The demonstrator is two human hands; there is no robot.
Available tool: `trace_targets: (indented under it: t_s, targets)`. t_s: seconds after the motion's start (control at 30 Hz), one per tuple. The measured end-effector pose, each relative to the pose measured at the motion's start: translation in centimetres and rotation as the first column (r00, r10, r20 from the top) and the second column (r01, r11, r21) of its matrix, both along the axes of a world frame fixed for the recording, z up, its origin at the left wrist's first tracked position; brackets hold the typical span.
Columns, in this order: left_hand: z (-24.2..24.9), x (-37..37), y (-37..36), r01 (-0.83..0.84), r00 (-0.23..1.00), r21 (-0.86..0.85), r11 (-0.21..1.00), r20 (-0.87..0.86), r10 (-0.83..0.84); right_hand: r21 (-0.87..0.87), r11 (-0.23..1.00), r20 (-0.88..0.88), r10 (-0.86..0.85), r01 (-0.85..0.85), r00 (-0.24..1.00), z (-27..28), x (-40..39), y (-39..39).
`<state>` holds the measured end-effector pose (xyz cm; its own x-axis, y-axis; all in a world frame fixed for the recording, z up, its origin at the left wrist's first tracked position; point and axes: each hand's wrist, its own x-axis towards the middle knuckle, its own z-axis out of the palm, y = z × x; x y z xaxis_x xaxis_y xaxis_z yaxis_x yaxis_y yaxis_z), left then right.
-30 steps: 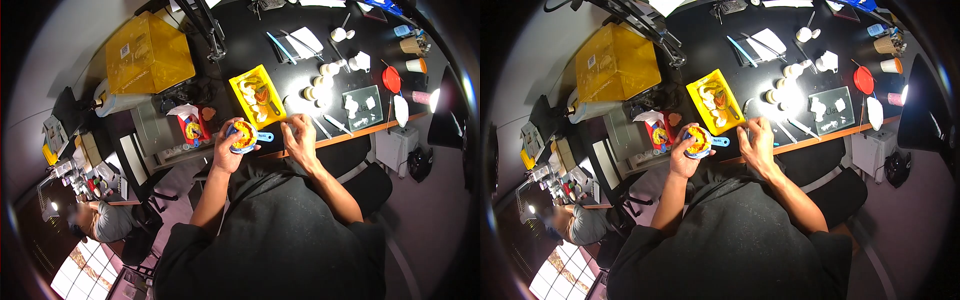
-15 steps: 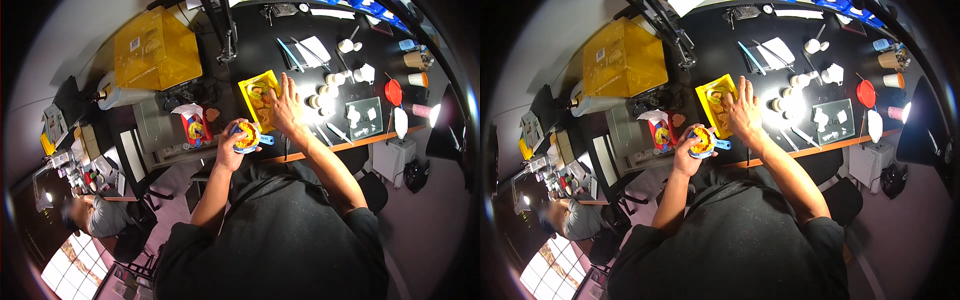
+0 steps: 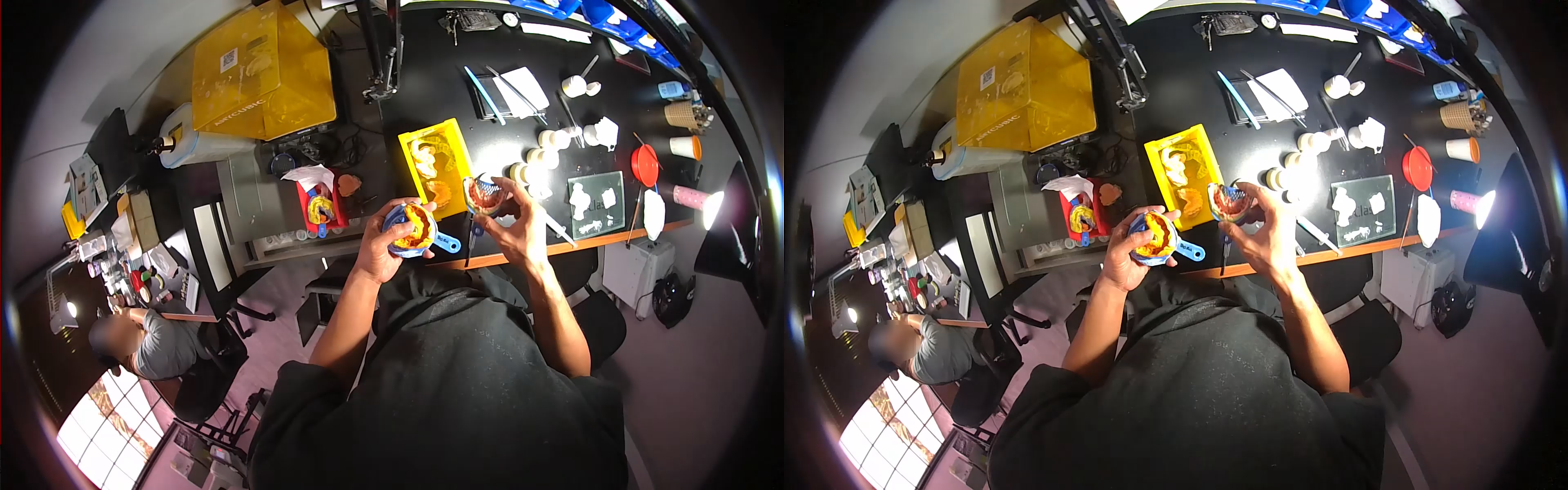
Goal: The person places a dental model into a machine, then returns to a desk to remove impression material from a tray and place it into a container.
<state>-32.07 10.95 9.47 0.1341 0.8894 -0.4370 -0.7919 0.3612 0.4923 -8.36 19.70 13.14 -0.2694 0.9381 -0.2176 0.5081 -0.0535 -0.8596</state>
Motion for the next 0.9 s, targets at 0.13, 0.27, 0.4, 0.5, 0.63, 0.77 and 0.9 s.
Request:
trace_targets:
  t_s: [0.13,0.27,0.4,0.5,0.63,0.77,0.9]
  targets:
    - [0.9,0.4,0.7,0.129,0.991,0.045,0.991,0.024,-0.13,-0.182,0.981,-0.179,0.029,-0.063,0.983,-0.3,0.9,-1.3]
    - [0.9,0.3,0.7,0.256,0.965,0.037,0.966,0.044,-0.258,-0.322,0.936,-0.319,0.034,-0.142,0.947,-0.3,-0.1,-2.3]
    - [1.2,0.6,0.8,0.345,0.937,0.062,0.936,0.028,-0.347,-0.274,0.95,-0.329,0.054,-0.15,0.943,-0.6,-1.3,-3.1]
    - [1.2,0.5,0.6,0.325,0.946,0.061,0.944,0.0,-0.326,-0.248,0.947,-0.398,0.091,-0.203,0.913,-0.3,-1.4,-3.2]
    - [1.3,-0.8,-0.1,0.294,0.956,0.043,0.955,-0.012,-0.294,-0.279,0.918,-0.356,0.173,-0.281,0.919,-0.6,-0.5,-1.4]
    - [1.3,-1.9,-0.5,0.204,0.979,0.025,0.979,-0.019,-0.204,0.008,0.98,0.039,0.198,-0.198,0.98,-1.4,-3.3,0.7]
    - [1.1,-2.3,-0.5,0.121,0.992,-0.002,0.993,-0.035,-0.122,0.153,0.946,0.301,0.233,-0.287,0.925,-4.4,-7.5,2.1]
